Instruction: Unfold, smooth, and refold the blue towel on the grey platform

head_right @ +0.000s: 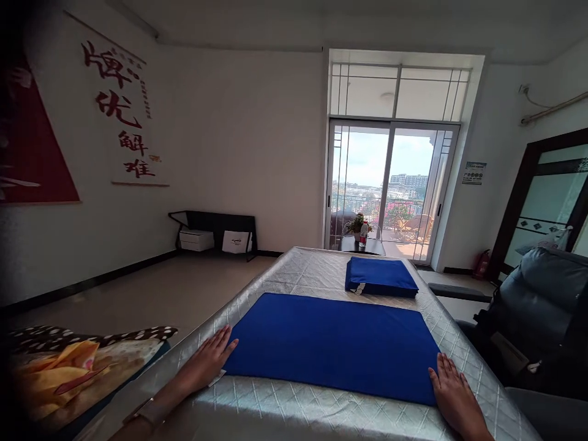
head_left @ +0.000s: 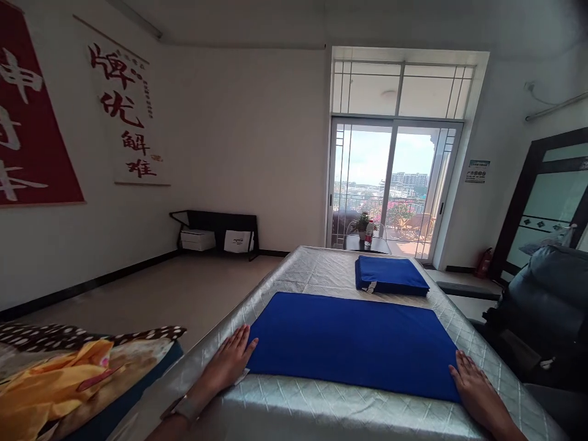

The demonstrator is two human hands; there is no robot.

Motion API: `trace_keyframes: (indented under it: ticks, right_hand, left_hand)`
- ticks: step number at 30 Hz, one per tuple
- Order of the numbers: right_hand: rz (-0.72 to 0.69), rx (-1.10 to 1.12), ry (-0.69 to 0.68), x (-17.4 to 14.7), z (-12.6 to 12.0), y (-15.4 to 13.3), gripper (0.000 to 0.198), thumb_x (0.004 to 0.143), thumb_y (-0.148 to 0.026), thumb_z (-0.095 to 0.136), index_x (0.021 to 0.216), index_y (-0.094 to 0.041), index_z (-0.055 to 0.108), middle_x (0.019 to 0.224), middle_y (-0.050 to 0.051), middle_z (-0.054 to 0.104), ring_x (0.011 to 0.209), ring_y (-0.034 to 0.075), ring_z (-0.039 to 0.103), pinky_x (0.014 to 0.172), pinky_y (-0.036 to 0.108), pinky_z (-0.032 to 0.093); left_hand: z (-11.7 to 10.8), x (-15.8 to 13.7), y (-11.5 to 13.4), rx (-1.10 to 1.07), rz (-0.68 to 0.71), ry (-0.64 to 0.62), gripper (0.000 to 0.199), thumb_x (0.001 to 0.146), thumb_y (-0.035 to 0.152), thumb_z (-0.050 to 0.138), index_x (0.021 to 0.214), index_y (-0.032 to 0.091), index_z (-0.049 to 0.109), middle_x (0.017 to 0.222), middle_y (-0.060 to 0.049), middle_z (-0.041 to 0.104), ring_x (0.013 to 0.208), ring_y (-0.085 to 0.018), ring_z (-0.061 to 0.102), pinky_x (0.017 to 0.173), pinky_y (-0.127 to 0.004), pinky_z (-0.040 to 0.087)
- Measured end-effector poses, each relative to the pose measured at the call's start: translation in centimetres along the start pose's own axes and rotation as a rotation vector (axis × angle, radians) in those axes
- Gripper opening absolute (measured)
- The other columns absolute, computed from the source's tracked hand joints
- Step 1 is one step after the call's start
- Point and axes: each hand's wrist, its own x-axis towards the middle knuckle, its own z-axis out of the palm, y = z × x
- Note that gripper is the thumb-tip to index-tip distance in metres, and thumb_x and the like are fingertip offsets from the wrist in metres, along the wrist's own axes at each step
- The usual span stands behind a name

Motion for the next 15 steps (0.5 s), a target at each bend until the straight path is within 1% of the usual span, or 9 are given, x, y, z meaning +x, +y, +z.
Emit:
trace_keyframes:
  ticks: [4, 6, 8, 11, 13, 15]
  right_hand:
    - [-0.021, 0.013, 0.035, 0.0, 0.9, 0.3, 0.068, 0.09, -0.039, 0.021, 0.143, -0.011, 0.051, 0.157, 0.013, 0.038, 0.147, 0.024, 0.029, 0.12, 0.047, 0.026]
    - [-0.021, 0.017, 0.047, 0.0, 1.0, 0.2, 0.068, 0.09, -0.038, 0.02, 0.145, -0.008, 0.049, 0.156, 0.014, 0.038, 0.146, 0.025, 0.031, 0.119, 0.048, 0.027]
    - [-0.016, 0.004, 0.047, 0.0, 1.1, 0.3, 0.069, 0.09, -0.037, 0.02, 0.145, -0.006, 0.047, 0.157, 0.014, 0.036, 0.146, 0.025, 0.031, 0.119, 0.048, 0.027]
    - [-0.051, -0.032, 0.044, 0.0, 1.1, 0.6, 0.066, 0.09, -0.033, 0.02, 0.142, -0.007, 0.052, 0.157, 0.014, 0.036, 0.146, 0.026, 0.032, 0.12, 0.048, 0.025]
    - [-0.083, -0.046, 0.047, -0.1, 1.1, 0.7, 0.063, 0.089, -0.03, 0.023, 0.139, -0.009, 0.056, 0.156, 0.013, 0.038, 0.145, 0.026, 0.032, 0.12, 0.049, 0.025]
    - [-0.081, -0.047, 0.045, -0.2, 0.9, 0.7, 0.062, 0.09, -0.03, 0.025, 0.14, -0.011, 0.055, 0.155, 0.013, 0.039, 0.145, 0.026, 0.033, 0.119, 0.05, 0.027]
  left_hand:
    - [0.0, 0.1, 0.4, -0.032, -0.013, 0.093, 0.056, 0.093, 0.036, 0.044, 0.146, 0.022, 0.047, 0.151, -0.015, 0.048, 0.14, -0.032, 0.043, 0.111, -0.051, 0.036]
    - [0.2, 0.2, 0.5, -0.039, -0.011, 0.105, 0.056, 0.093, 0.038, 0.045, 0.146, 0.022, 0.047, 0.152, -0.015, 0.048, 0.139, -0.032, 0.043, 0.112, -0.051, 0.035]
    - [0.7, 0.3, 0.2, -0.031, -0.016, 0.089, 0.053, 0.093, 0.038, 0.045, 0.142, 0.021, 0.052, 0.15, -0.015, 0.05, 0.139, -0.032, 0.044, 0.112, -0.051, 0.035]
    - [1.6, 0.4, -0.4, 0.0, -0.026, 0.04, 0.048, 0.093, 0.035, 0.044, 0.137, 0.02, 0.058, 0.148, -0.015, 0.052, 0.14, -0.031, 0.043, 0.112, -0.051, 0.036]
    - [2.0, 0.4, -0.6, 0.014, -0.043, 0.018, 0.048, 0.094, 0.031, 0.042, 0.136, 0.017, 0.058, 0.149, -0.015, 0.051, 0.142, -0.03, 0.04, 0.113, -0.05, 0.035]
    - [2.1, 0.5, -0.3, 0.005, -0.076, 0.007, 0.048, 0.094, 0.027, 0.04, 0.138, 0.014, 0.057, 0.151, -0.017, 0.047, 0.144, -0.03, 0.037, 0.115, -0.049, 0.033]
